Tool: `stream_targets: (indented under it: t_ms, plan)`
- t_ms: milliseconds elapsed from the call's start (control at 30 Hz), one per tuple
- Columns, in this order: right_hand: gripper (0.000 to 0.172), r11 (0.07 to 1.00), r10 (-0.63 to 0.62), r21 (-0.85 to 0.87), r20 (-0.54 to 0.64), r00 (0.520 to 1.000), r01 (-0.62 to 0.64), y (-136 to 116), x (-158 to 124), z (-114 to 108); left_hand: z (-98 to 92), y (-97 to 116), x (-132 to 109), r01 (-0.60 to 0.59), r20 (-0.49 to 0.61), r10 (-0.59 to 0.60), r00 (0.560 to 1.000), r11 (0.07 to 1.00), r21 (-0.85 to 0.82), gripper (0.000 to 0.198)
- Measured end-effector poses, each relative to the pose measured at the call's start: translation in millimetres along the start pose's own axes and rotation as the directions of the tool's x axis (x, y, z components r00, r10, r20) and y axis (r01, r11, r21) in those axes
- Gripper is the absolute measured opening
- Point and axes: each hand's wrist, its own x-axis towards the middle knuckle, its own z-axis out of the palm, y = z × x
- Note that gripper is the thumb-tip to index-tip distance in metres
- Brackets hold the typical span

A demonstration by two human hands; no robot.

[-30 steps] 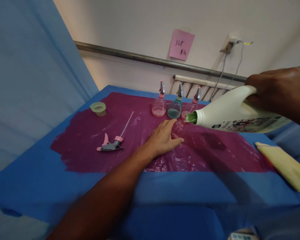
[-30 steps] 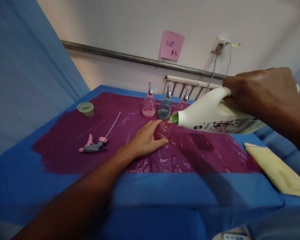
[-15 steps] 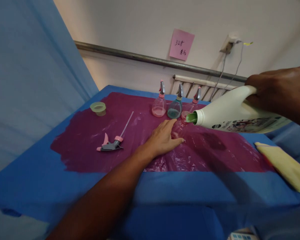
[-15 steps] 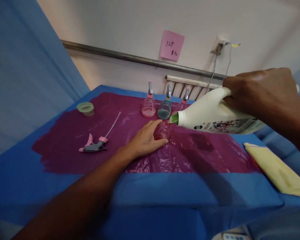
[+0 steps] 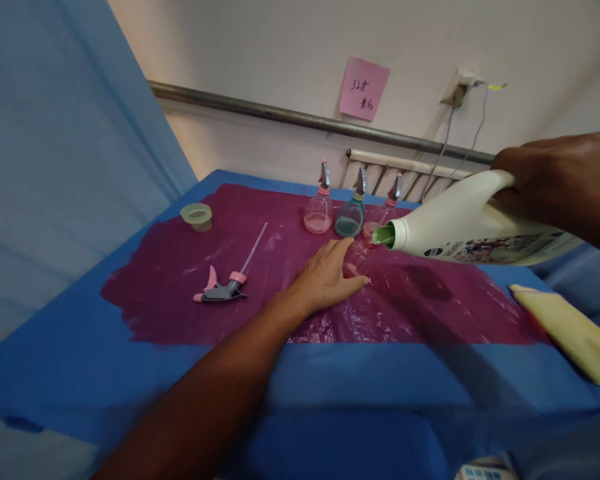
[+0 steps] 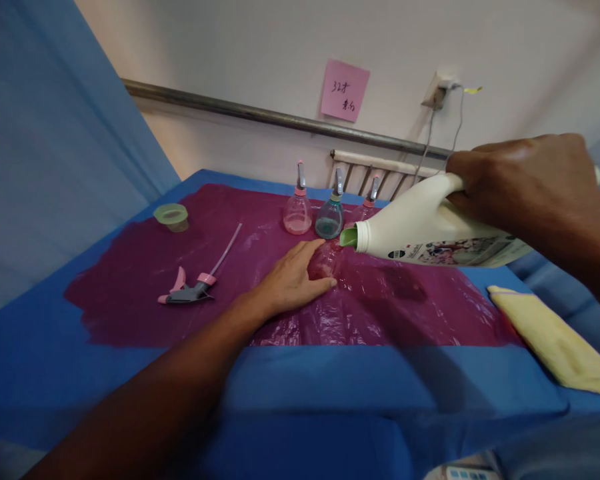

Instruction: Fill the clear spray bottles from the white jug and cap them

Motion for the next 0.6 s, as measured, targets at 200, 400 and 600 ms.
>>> stream_targets:
  t_ms: [200,400,600]
  plan:
    - [0.035,1.0,0.008,0.025,0.015,1.0,-0.008,-0.8,0.2,-0.5,-0.6,1.6,-0.3,0.014,0.005,-0.014,1.0,1.0,0.006,0.085]
    - [0.048,0.994,0.051,0.095,0.01,0.999,-0.052,-2.6,-1.3,-1.4,-1.7,2.4,-0.5,0.016,0.015,-0.016,1.0,1.0,0.0,0.083]
    - [0.036,0.998,0.015,0.06,-0.002,1.0,-0.015,-0.2,-0.7,-2.4,-1.8,2.8,-0.6,0.015,0.011,-0.015,1.0,1.0,0.001,0.078]
